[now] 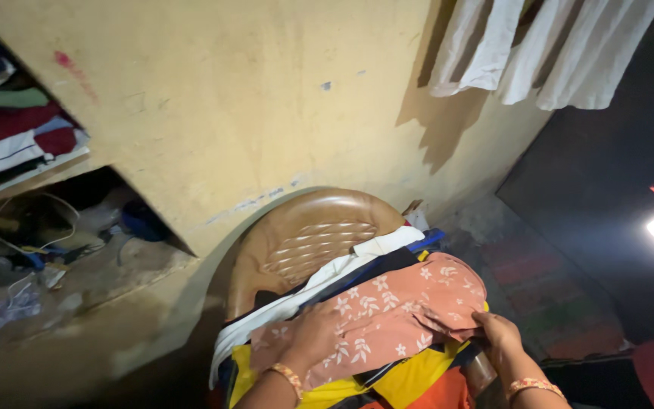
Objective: The person folds a pink floral top and a yellow and black polo shirt on a plastic chair, then places the folded items on a nearby shelf. The person also picks up a pair of black shorts with yellow stripes and begins to fold them.
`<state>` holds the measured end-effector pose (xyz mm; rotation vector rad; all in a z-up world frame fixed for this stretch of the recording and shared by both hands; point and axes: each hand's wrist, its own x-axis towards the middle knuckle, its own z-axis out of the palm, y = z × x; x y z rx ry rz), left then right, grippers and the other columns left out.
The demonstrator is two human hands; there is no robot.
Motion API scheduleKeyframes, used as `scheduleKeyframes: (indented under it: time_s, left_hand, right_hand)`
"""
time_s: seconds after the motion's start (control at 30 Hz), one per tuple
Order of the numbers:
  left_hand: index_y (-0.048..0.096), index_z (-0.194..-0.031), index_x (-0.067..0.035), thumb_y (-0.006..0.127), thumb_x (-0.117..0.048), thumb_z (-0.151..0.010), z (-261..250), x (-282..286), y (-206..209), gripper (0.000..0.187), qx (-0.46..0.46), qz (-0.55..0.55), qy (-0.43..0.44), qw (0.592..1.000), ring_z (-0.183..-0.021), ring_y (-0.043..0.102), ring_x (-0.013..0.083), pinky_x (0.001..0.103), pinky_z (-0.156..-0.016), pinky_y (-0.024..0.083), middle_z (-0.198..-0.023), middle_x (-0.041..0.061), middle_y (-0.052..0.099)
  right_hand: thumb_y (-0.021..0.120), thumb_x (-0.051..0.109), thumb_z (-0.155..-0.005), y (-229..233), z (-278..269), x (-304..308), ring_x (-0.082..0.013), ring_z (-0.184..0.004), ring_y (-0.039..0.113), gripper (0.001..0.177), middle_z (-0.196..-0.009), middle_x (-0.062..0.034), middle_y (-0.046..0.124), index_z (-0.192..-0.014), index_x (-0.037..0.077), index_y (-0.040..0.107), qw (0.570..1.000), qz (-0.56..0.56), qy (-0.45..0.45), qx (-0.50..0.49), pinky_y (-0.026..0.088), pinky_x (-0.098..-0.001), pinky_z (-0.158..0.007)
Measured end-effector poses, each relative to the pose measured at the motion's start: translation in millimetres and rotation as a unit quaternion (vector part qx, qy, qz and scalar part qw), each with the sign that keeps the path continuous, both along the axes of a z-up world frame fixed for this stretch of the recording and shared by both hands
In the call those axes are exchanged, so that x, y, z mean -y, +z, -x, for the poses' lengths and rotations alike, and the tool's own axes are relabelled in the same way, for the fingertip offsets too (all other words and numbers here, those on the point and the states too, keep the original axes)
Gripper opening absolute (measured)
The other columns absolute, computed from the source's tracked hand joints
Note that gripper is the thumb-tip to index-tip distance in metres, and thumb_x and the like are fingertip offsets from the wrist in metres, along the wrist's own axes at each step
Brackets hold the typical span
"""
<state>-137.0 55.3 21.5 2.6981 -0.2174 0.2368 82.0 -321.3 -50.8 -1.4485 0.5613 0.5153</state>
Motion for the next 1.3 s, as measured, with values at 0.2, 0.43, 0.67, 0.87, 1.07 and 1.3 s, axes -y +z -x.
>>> scheduleKeyframes:
  time_s: [0.2,0.43,0.67,0.87,1.07,1.3]
  left_hand:
    - [0.068,-0.121,-0.015,0.055,-0.010,-0.094,-61.8,97.8,19.2,0.031,0.122,0.065,-0.203,0.969,-0.114,0.066,0.0335,0.045,-0.096,0.051,-0.121,0.011,0.072]
    - [0.046,-0.160,-0.010,0.047,-0.017,-0.106,-105.0,189.3,2.9,0.054,-0.088,-0.212,-0.175,0.957,-0.100,0.072,0.0364,0.055,-0.085,0.050,-0.114,0.019,0.073]
    - [0.067,-0.115,-0.006,0.056,-0.019,-0.098,-107.3,188.0,-1.2,0.024,0.015,-0.244,-0.173,0.954,-0.100,0.067,0.0360,0.049,-0.084,0.050,-0.114,0.017,0.064]
    - [0.066,-0.112,-0.010,0.057,-0.016,-0.095,-91.8,175.9,15.3,0.021,0.123,-0.086,-0.141,0.979,-0.108,0.061,0.0363,0.051,-0.099,0.046,-0.112,0.016,0.060]
    - [0.056,-0.143,-0.017,0.054,-0.018,-0.094,-95.2,180.7,15.5,0.050,0.200,-0.085,-0.115,0.969,-0.100,0.058,0.0383,0.057,-0.094,0.041,-0.122,0.020,0.061]
    - [0.051,-0.143,-0.006,0.056,-0.013,-0.097,-119.0,185.3,-2.2,0.047,0.110,-0.004,-0.034,0.993,-0.115,0.059,0.0354,0.054,-0.104,0.042,-0.122,0.016,0.058]
  right_hand:
    - [0.065,0.017,-0.095,17.6,7.0,4.4,-0.0272,-0.061,0.068,0.019,-0.078,-0.0147,0.071,-0.100,-0.001,0.064,0.997,-0.062,0.022,0.037,0.055,-0.0361,-0.059]
    - [0.072,0.022,-0.093,43.1,15.7,-1.0,-0.0194,-0.062,0.068,0.022,-0.077,-0.0091,0.071,-0.102,0.002,0.066,0.994,-0.016,0.064,0.082,0.052,-0.0300,-0.056]
    - [0.067,0.010,-0.091,37.5,9.1,-2.4,-0.0258,-0.060,0.069,0.024,-0.079,-0.0079,0.074,-0.113,0.009,0.057,0.996,0.010,0.030,0.080,0.048,-0.0319,-0.053]
    - [0.052,0.005,-0.096,3.3,-13.4,23.7,-0.0194,-0.059,0.063,0.030,-0.072,-0.0096,0.066,-0.113,-0.001,0.075,0.983,-0.033,0.139,0.112,0.049,-0.0311,-0.057]
    - [0.057,0.009,-0.094,2.1,-33.4,34.3,-0.0195,-0.080,0.069,0.030,-0.087,-0.0073,0.074,-0.111,-0.001,0.079,0.984,-0.076,0.160,0.029,0.058,-0.0344,-0.078]
    - [0.072,0.000,-0.082,-1.9,-52.3,37.7,-0.0269,-0.081,0.078,0.023,-0.093,-0.0186,0.080,-0.103,-0.005,0.080,0.954,-0.069,0.280,0.084,0.061,-0.0355,-0.077]
